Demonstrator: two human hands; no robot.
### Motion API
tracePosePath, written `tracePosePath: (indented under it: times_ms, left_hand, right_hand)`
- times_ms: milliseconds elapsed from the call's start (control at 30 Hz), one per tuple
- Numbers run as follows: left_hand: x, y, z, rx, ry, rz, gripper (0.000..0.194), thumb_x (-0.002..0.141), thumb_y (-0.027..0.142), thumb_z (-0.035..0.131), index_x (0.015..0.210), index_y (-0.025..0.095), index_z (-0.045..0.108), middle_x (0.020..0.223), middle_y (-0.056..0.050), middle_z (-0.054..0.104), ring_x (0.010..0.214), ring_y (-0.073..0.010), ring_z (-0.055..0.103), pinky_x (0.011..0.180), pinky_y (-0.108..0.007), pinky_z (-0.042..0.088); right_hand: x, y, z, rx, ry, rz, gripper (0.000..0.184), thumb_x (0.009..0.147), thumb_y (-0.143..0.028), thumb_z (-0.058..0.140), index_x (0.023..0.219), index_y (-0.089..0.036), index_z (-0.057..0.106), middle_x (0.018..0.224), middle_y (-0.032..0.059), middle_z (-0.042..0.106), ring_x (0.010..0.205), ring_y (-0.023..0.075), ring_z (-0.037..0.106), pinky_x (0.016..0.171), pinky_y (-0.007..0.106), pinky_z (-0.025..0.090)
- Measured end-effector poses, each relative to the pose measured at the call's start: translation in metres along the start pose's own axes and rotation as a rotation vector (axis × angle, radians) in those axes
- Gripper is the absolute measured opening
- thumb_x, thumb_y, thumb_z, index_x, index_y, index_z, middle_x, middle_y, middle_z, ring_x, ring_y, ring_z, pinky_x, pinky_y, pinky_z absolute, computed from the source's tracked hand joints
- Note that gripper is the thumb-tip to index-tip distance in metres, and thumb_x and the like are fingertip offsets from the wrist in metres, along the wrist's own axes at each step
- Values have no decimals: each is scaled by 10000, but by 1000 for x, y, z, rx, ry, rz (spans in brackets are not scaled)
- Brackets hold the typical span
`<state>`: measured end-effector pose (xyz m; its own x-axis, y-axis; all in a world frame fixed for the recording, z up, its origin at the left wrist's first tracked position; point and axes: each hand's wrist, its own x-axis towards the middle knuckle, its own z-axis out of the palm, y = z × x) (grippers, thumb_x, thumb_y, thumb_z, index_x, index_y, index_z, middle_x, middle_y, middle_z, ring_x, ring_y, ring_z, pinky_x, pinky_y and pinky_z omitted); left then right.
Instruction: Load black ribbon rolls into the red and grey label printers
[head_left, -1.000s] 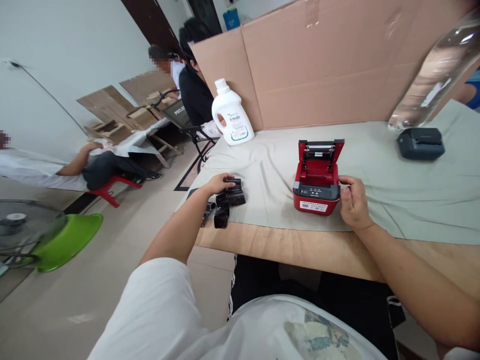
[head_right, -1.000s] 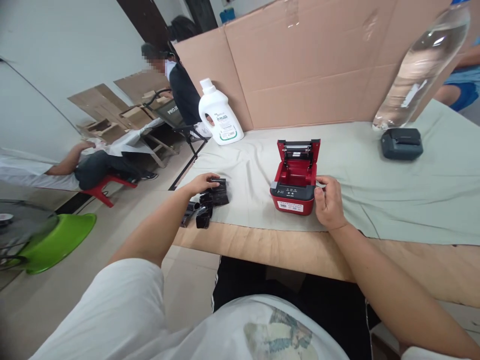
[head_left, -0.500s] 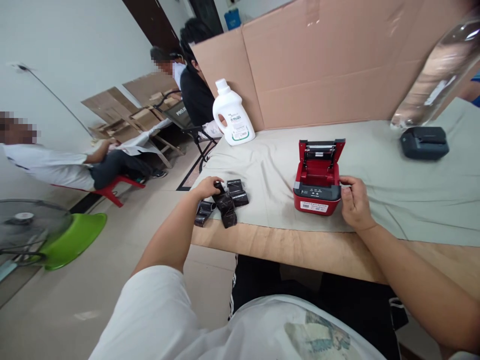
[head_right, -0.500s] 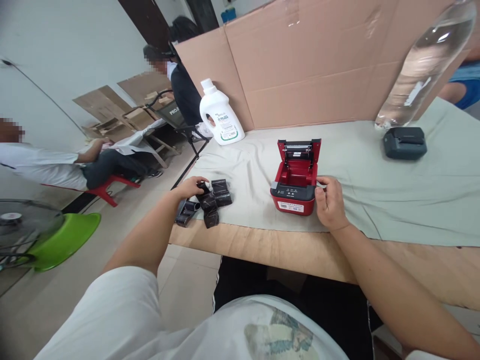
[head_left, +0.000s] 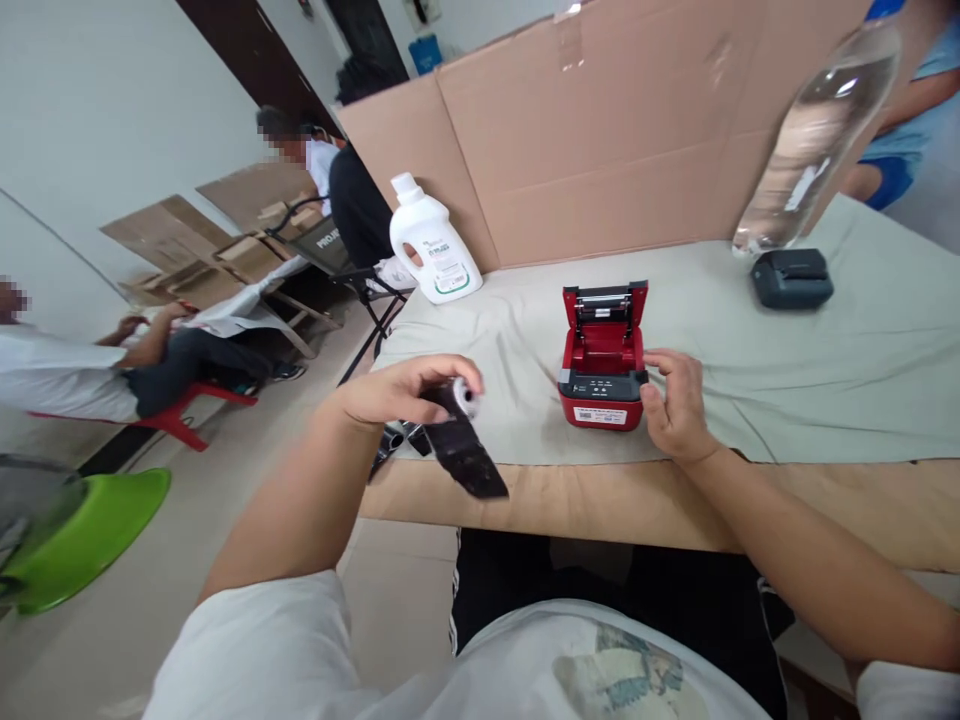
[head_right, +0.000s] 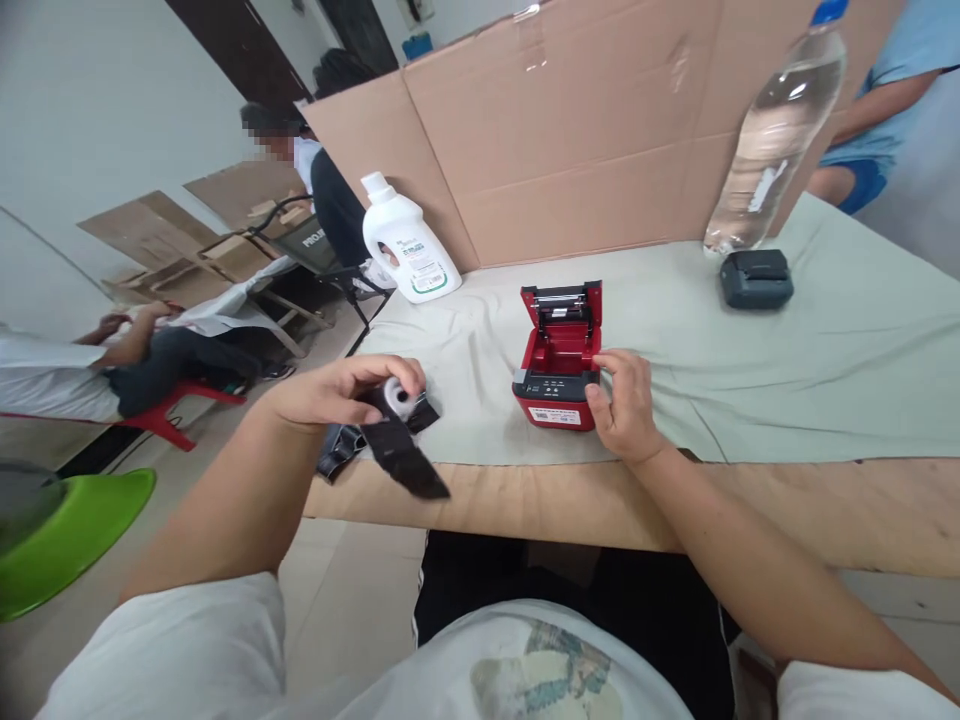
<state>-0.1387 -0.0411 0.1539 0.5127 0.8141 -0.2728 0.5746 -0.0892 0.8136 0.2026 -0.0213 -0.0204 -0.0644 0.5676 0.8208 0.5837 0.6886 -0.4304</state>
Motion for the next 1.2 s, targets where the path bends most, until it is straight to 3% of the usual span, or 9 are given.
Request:
tracePosePath:
  times_ms: [67, 133, 267, 367, 467, 700, 933, 1200]
  left_hand:
    - [22, 23, 24, -4, -164, 93, 401, 585, 311, 796, 970, 221, 728, 931, -84, 684, 843, -242, 639, 753, -357, 515]
    - [49, 37, 46, -14, -208, 200, 449, 618, 314, 802, 1048, 221, 717, 973, -88, 694, 897, -249, 655, 795, -363, 521]
    - [115, 41, 71, 61, -132, 392, 436, 706, 219, 721, 1137, 215, 656, 1175, -84, 656, 1092, -239, 607, 962, -386, 472]
    - [160, 29, 77, 201, -64, 420, 452, 683, 108, 661, 1122, 213, 636, 1208, -65, 630, 1139, -217, 574, 1011, -383, 442]
    - [187, 17, 82, 307, 2, 396, 495, 638, 54, 638, 1108, 206, 616, 1160, -56, 637, 1105, -205, 586, 992, -364, 458]
    - [198, 6, 88, 498, 108, 254, 383, 642, 138, 692, 1012, 186, 601, 1041, -36, 669, 967, -200, 624, 890, -329, 494]
    - [197, 0, 90, 366, 177, 275, 319, 632, 171, 738, 916, 182, 596, 963, -13, 663, 908, -176, 621, 837, -304, 495]
    - [197, -1, 90, 390, 101, 294, 226, 748, 270, 711, 940, 184, 628, 981, -25, 691, 909, -180, 637, 840, -310, 495]
  right_hand:
    - [2, -7, -2, -24, 3, -73, 357, 907, -364, 516, 1232, -218, 484, 1193, 141, 569, 1114, 310, 540, 957, 550, 437]
    - [2, -11, -3, -43, -1, -126, 484, 846, -409, 620, 1268, -241, 451, 1229, 138, 554, 1137, 326, 532, 966, 567, 432]
    - [-3, -11, -3, -43, 0, -178, 579, 779, -408, 711, 1288, -299, 456, 1307, 114, 528, 1195, 331, 503, 984, 582, 422]
    - [-7, -8, -2, -55, -36, -219, 410, 788, -302, 696, 1178, -334, 575, 1268, 69, 567, 1192, 306, 510, 973, 553, 446]
    - [-7, -8, -3, -76, -108, -258, 251, 798, -232, 668, 1031, -326, 663, 1144, 42, 640, 1134, 275, 549, 932, 500, 489]
    - [-2, -10, -4, -76, -100, -285, 177, 812, -192, 637, 947, -287, 702, 1028, 31, 691, 1057, 247, 582, 883, 452, 521]
    - [1, -10, -7, -39, -81, -288, 208, 803, -144, 649, 971, -256, 698, 992, 53, 701, 1035, 245, 570, 881, 441, 507]
    - [1, -10, -6, -58, -89, -248, 175, 806, -145, 633, 928, -245, 708, 981, 45, 703, 1010, 233, 589, 883, 425, 507]
